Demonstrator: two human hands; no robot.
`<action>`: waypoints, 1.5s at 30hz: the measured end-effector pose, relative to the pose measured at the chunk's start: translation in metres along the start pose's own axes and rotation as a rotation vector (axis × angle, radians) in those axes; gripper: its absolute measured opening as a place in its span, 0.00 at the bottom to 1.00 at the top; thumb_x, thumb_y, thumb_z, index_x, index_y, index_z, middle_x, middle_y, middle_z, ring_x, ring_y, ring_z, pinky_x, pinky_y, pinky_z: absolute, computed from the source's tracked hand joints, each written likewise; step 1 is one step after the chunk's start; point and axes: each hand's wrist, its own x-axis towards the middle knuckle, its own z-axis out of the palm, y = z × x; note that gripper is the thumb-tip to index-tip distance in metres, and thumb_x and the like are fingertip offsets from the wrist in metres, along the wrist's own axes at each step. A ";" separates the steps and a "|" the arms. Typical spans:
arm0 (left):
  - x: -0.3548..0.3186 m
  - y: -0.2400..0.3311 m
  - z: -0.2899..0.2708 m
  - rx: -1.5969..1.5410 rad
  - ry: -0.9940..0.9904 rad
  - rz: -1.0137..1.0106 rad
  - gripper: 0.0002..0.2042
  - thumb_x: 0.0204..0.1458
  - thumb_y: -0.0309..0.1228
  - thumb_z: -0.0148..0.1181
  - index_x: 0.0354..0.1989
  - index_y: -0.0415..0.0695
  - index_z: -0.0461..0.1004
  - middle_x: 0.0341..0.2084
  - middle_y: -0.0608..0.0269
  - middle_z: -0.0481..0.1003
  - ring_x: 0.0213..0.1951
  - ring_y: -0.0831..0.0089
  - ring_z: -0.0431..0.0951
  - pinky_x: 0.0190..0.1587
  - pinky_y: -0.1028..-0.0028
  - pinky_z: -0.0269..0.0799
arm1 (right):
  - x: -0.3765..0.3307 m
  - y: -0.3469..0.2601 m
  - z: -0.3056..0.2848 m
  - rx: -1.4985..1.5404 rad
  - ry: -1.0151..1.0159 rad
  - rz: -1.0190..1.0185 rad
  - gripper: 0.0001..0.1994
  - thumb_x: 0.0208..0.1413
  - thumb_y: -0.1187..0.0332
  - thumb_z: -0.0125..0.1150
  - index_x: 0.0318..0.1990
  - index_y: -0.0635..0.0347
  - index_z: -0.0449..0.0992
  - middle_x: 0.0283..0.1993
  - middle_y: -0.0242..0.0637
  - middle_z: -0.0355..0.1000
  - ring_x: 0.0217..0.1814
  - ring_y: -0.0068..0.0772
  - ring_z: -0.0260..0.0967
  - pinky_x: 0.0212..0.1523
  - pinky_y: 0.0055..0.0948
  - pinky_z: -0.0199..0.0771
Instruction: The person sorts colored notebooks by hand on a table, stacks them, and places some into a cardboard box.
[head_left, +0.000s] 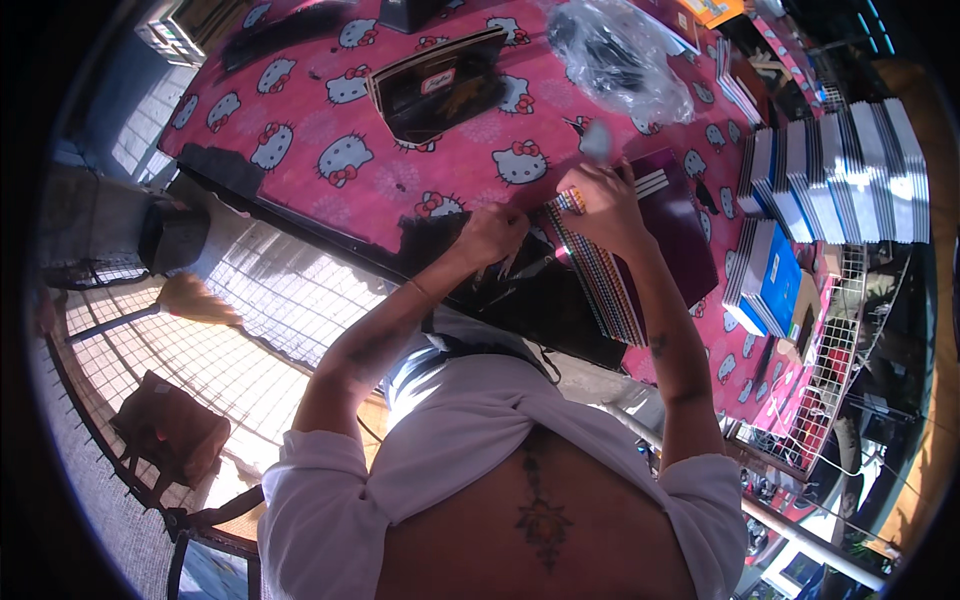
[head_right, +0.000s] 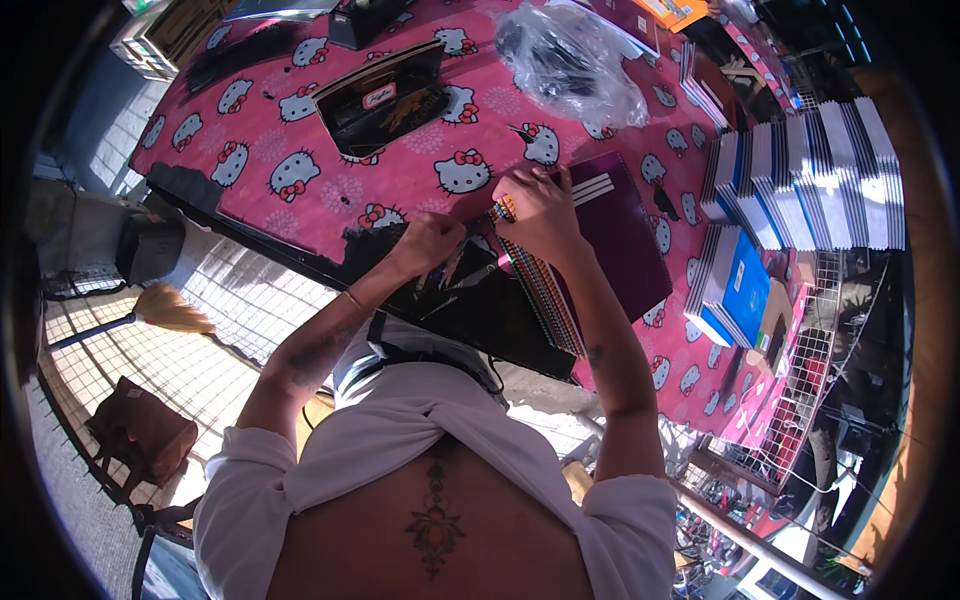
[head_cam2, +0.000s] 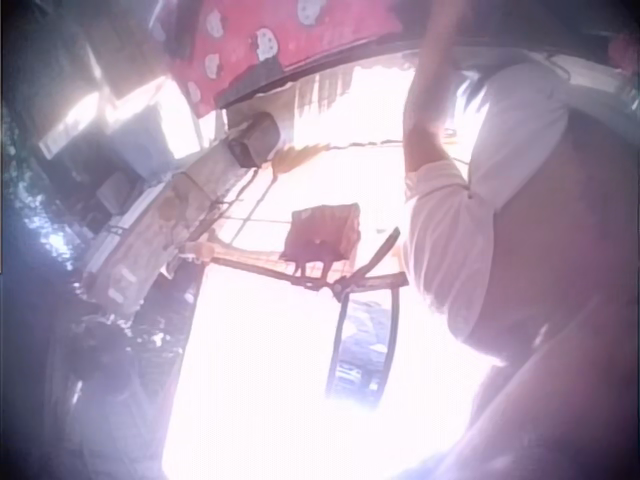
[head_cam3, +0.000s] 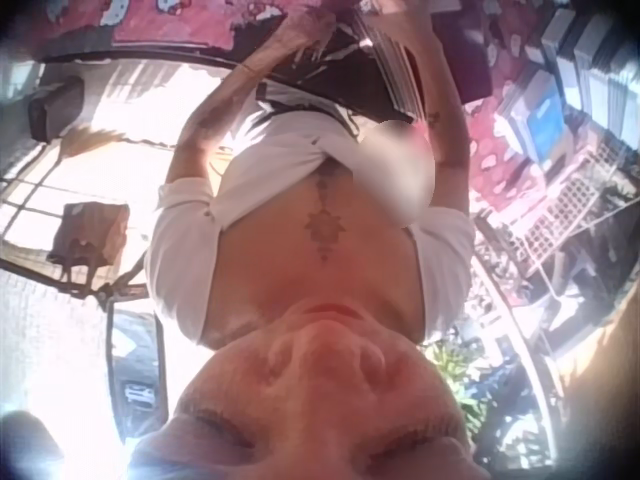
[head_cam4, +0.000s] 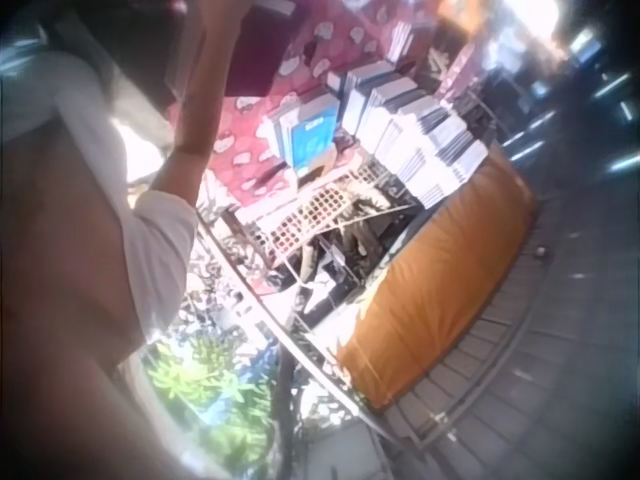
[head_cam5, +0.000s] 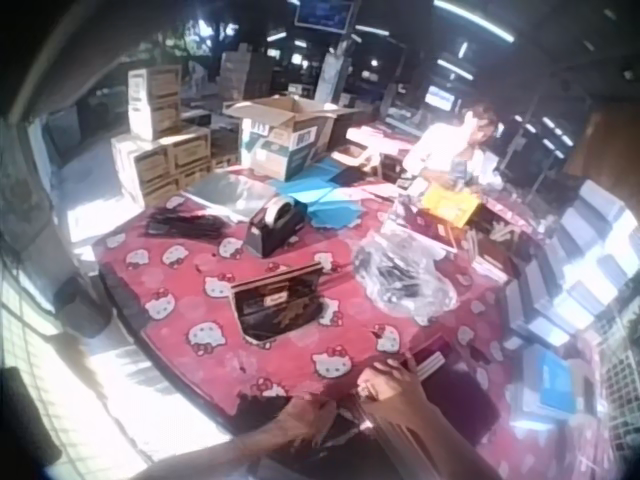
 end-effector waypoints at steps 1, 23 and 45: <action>-0.002 0.001 0.005 0.496 0.172 0.280 0.13 0.56 0.35 0.54 0.40 0.37 0.75 0.28 0.50 0.78 0.28 0.55 0.82 0.35 0.60 0.78 | 0.000 -0.001 0.000 0.002 0.011 -0.017 0.16 0.39 0.67 0.68 0.39 0.51 0.74 0.41 0.33 0.71 0.56 0.46 0.68 0.68 0.57 0.48; 0.013 0.000 -0.004 -0.423 -0.112 -0.302 0.14 0.58 0.35 0.53 0.35 0.34 0.75 0.24 0.55 0.78 0.24 0.65 0.83 0.24 0.71 0.78 | -0.006 0.008 0.009 -0.023 -0.008 0.009 0.18 0.38 0.64 0.69 0.41 0.48 0.74 0.50 0.36 0.74 0.63 0.46 0.66 0.69 0.61 0.45; 0.005 0.034 -0.057 1.120 0.283 0.565 0.35 0.49 0.35 0.66 0.67 0.50 0.60 0.61 0.46 0.61 0.64 0.48 0.61 0.64 0.45 0.58 | -0.064 0.143 -0.077 0.242 0.269 0.432 0.34 0.53 0.46 0.66 0.62 0.56 0.69 0.59 0.50 0.70 0.62 0.49 0.68 0.63 0.40 0.64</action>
